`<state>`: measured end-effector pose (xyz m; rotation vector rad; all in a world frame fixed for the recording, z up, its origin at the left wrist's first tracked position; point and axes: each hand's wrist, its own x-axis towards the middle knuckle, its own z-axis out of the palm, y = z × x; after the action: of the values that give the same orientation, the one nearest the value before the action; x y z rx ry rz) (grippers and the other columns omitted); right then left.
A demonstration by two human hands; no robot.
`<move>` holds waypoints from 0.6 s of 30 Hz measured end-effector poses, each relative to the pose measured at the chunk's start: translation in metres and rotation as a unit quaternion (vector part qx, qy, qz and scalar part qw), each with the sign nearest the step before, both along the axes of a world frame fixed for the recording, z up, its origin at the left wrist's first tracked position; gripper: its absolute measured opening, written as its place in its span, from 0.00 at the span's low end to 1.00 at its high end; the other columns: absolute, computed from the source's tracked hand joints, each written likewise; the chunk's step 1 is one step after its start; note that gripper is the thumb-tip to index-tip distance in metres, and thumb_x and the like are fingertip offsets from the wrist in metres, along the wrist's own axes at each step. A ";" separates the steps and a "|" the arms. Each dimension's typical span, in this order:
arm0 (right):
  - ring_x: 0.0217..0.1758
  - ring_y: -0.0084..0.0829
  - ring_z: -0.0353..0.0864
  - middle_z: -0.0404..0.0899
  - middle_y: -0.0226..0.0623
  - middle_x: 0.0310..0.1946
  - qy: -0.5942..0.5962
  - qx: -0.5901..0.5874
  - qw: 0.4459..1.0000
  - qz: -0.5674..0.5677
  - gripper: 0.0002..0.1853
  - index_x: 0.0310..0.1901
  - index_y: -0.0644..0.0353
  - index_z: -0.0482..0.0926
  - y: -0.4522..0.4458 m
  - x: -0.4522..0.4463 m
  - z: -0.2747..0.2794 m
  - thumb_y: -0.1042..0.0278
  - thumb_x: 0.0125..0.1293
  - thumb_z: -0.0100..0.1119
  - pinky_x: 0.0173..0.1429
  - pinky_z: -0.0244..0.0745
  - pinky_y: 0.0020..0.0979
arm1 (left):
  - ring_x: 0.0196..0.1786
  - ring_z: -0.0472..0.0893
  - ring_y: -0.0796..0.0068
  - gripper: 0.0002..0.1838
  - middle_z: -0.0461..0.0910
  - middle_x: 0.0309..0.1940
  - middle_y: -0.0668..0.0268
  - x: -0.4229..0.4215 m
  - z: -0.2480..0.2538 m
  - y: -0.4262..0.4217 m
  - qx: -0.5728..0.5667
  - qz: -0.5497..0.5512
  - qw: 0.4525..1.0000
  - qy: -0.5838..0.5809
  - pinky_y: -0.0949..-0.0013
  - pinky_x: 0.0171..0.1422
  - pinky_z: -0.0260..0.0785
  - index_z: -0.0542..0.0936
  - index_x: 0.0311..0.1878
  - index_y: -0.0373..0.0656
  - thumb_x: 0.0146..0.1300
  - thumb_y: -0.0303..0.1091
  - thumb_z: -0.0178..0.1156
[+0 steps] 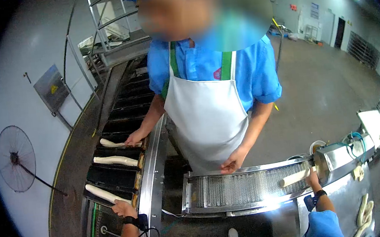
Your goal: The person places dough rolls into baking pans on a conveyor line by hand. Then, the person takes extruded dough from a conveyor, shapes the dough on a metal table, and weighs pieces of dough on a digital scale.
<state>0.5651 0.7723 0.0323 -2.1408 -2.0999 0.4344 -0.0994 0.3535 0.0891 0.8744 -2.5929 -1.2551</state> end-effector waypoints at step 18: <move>0.44 0.43 0.65 0.65 0.45 0.41 -0.290 0.035 0.900 0.324 0.16 0.34 0.57 0.70 -0.055 -0.014 0.035 0.65 0.39 0.57 0.37 0.65 0.39 | 0.45 0.67 0.52 0.20 0.66 0.41 0.52 0.017 0.003 -0.059 -0.115 0.021 0.993 0.012 0.55 0.45 0.61 0.64 0.39 0.37 0.55 0.46 0.38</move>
<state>0.5510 0.7170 0.0675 -1.5934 -3.0887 -0.2900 -0.0820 0.2942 0.0925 0.8580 -2.6175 -0.9255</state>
